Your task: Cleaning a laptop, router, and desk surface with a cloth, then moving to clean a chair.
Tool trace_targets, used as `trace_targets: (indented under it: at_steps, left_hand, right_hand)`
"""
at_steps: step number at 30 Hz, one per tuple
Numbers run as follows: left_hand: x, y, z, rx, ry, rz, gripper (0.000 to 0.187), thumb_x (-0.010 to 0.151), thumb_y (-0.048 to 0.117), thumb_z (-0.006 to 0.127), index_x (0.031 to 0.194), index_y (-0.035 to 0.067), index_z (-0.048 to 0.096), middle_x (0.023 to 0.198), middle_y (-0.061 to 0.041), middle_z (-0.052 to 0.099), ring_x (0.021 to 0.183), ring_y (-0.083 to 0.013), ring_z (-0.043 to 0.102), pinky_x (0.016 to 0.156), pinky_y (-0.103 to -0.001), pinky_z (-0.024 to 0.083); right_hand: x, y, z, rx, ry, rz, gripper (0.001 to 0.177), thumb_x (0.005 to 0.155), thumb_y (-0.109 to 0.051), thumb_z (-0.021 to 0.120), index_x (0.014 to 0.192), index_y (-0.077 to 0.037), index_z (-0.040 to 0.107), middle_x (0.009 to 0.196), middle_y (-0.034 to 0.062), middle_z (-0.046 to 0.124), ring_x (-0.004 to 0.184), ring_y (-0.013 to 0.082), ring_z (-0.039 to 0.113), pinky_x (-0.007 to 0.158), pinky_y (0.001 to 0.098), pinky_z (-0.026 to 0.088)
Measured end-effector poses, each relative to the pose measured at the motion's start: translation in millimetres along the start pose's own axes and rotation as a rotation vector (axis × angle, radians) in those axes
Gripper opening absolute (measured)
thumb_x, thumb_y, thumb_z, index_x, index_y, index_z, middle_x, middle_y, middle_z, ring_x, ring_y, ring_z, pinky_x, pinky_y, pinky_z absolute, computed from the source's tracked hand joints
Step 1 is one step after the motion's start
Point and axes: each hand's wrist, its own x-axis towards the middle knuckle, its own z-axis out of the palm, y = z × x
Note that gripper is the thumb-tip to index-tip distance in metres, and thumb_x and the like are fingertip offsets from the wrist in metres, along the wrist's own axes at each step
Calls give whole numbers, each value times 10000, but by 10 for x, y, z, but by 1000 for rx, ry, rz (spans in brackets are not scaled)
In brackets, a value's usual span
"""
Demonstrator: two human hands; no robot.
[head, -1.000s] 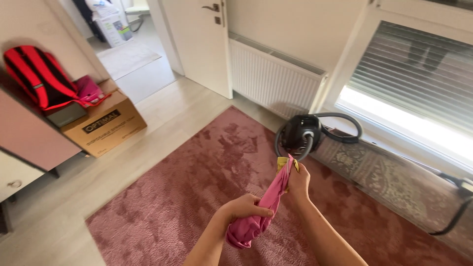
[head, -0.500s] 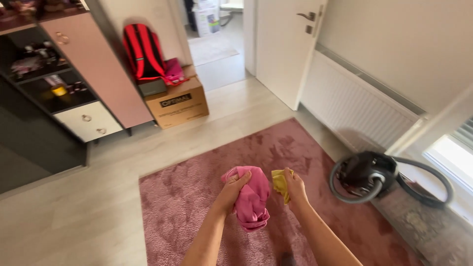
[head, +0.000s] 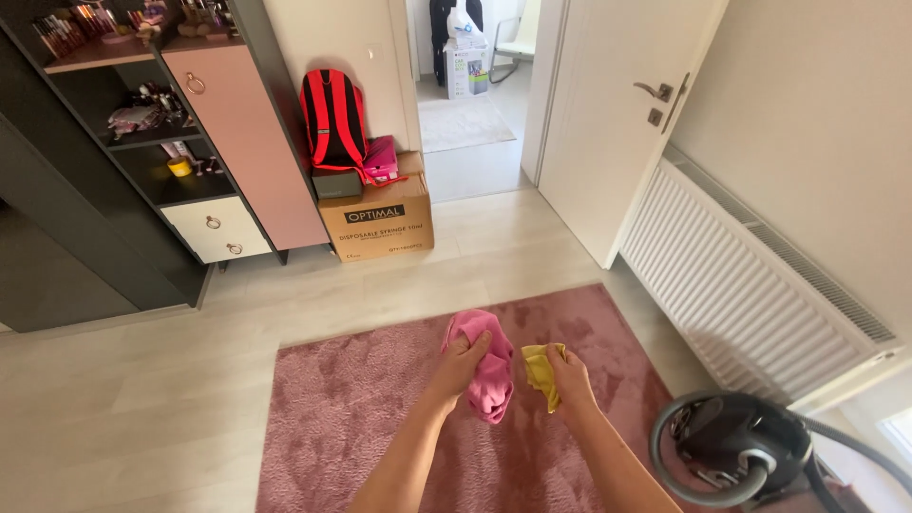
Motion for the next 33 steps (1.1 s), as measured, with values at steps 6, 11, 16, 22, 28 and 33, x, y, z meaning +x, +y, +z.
trace_targets:
  at_steps: [6,11,16,22,28,33]
  left_hand:
    - [260,426,575,9,152,32,455,1030,459,559,1341,157,699,1279,-114,696,1230,-273,623,1070,-470,457]
    - [751,197,713,74,208,35,450,1013,482,587,1276,147,732,1203,-131,722,1176,-290,649,1016,-474,481]
    - [1240,32,715,95,241,32,412,976,456,651,1224,143,752,1158,-125,737,1138,-279,672,990,-461,499]
    - [1806,217,628,-97,160,-102,245,1035,227,571,1018,56,746,944,-93,763,923,-216,733,826,-325,594]
    - [2739,11,452,-106,219,-159,269,1048,237,611,840,84,686,724,-22,638,707,-149,634,607,-276,490]
    - [3492,28,147,-183,190,-113,259,1064,218,577,865,91,684,734,-31,633,703,-165,637,633,-280,515]
  right_hand:
    - [547,-399,-411,-43,29,-8,425,982,-335,705,1200,20,621,953,263,724,794,416,737,675,543,619]
    - [701,-695,-429,-4,21,42,432,996,-327,683,1222,30,595,1006,278,717,835,428,732,706,556,608]
    - [921,-841,-343,17,-29,45,412,1004,-299,680,1204,52,598,993,299,723,822,444,735,708,550,614]
    - [849,-1491,19,-139,57,198,335,1036,-296,608,1264,-52,611,1070,144,647,896,276,644,683,349,519]
    - [1530,-1649,312,-129,105,227,342,1030,-291,611,1240,-22,604,1057,200,652,870,341,660,639,403,551]
    - [2206,-1786,863,-180,99,208,318,1028,-280,614,1206,-18,605,1031,183,640,856,319,652,651,395,557]
